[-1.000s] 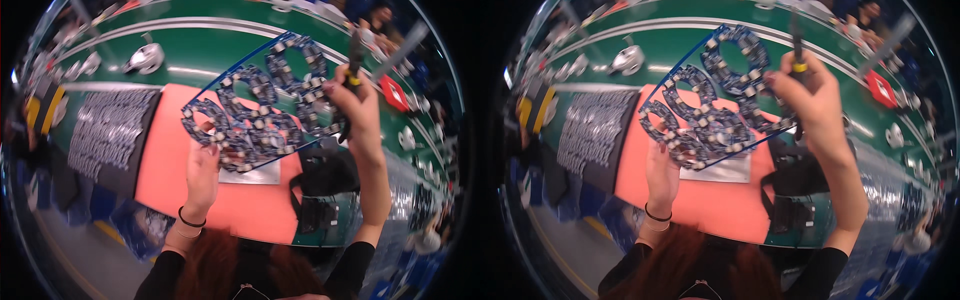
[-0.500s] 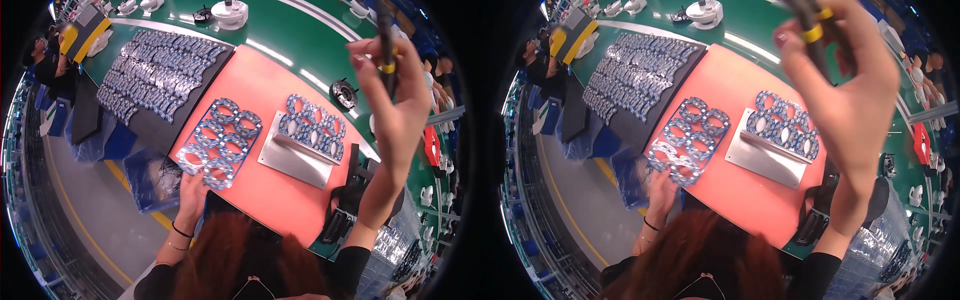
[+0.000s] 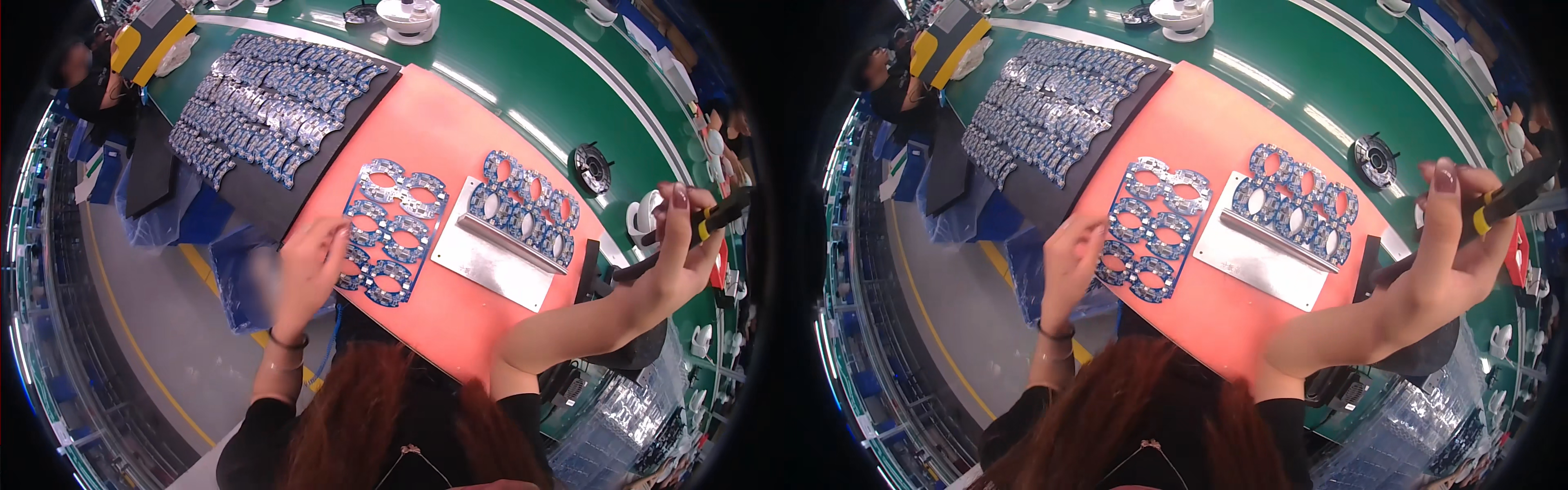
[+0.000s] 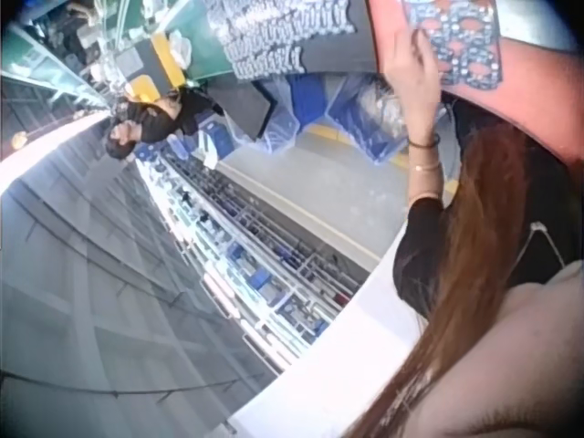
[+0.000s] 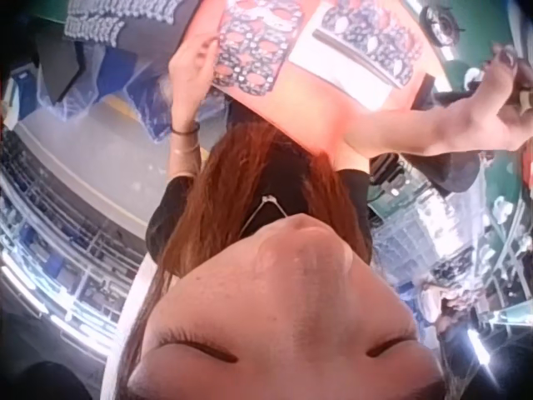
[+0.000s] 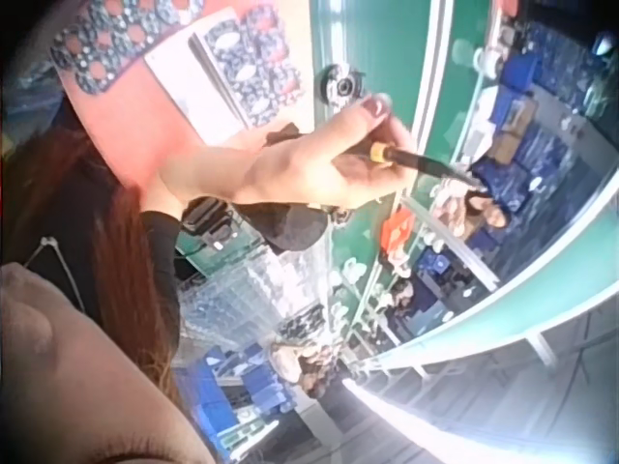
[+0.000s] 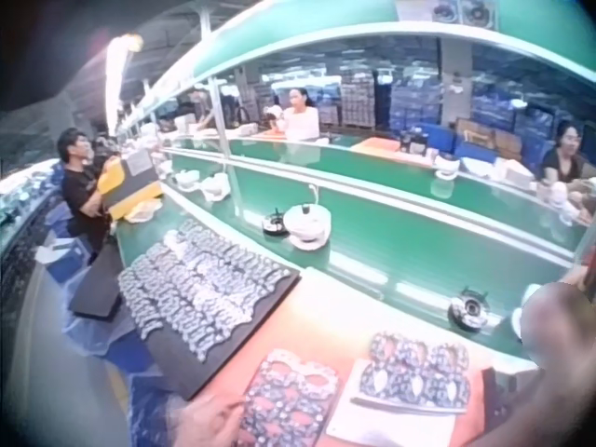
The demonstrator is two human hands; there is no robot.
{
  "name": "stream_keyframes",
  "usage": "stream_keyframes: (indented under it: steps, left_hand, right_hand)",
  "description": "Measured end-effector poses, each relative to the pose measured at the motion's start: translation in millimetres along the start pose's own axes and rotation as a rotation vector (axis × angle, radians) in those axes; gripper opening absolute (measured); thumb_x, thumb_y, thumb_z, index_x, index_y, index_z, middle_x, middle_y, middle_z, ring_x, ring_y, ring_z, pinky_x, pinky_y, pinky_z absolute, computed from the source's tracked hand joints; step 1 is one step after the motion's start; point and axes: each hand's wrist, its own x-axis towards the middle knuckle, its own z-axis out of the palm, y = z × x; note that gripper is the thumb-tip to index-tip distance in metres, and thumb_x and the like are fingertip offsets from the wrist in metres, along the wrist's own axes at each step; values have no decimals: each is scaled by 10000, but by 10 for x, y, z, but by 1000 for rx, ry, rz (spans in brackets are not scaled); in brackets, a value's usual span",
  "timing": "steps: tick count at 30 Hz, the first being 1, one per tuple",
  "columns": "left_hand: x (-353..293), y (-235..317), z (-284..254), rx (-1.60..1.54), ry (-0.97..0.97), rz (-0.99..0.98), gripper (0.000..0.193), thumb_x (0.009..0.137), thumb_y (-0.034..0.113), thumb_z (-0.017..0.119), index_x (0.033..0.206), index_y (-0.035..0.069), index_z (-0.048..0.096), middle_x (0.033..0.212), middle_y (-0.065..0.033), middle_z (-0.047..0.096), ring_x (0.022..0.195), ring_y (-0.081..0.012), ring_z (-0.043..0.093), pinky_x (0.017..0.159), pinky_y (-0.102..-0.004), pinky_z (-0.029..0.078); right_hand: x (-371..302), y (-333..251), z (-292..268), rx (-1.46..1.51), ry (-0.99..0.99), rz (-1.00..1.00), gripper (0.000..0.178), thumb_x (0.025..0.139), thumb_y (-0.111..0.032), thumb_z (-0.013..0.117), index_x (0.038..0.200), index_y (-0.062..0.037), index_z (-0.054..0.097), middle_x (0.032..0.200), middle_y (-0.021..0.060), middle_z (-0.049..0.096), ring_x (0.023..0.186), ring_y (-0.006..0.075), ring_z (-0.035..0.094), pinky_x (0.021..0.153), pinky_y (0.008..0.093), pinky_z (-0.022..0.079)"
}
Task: Assembling and trimming electronic circuit boards on a factory production line.
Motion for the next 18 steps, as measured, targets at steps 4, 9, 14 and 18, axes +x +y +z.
stream_keyframes:
  steps: [4, 9, 14, 18]
  left_hand:
    - [508, -16, 411, 127, -28, 348, 198, 909, 68, 661, 1097, 21, 701, 1035, -110, 694, 955, -294, 656, 813, -376, 523]
    - [907, -355, 622, 192, -118, 546, 117, 840, 90, 720, 944, 39, 739, 935, -62, 687, 919, -251, 639, 779, -380, 523]
    - [1098, -358, 647, 258, -195, 664, 100, 827, 86, 720, 922, 56, 713, 905, -35, 686, 893, -236, 635, 761, -376, 526]
    - [1095, -393, 676, 309, -189, 724, 106, 841, 77, 702, 943, 63, 679, 892, -46, 690, 869, -235, 645, 728, -371, 534]
  right_hand:
    - [32, 82, -72, 60, 67, 54, 167, 914, -108, 700, 1026, -3, 635, 925, 69, 641, 764, 87, 529, 734, 212, 425]
    - [82, 164, -219, 54, 104, 68, 184, 909, -132, 704, 1035, -11, 646, 842, 55, 637, 750, 98, 555, 695, 222, 399]
    - [145, 254, -303, 114, 153, 101, 174, 904, -135, 707, 1008, -9, 647, 828, 52, 614, 725, 81, 512, 681, 212, 381]
    - [162, 309, -314, 123, 176, 109, 178, 894, -138, 720, 990, -5, 649, 835, 54, 606, 712, 76, 496, 669, 207, 367]
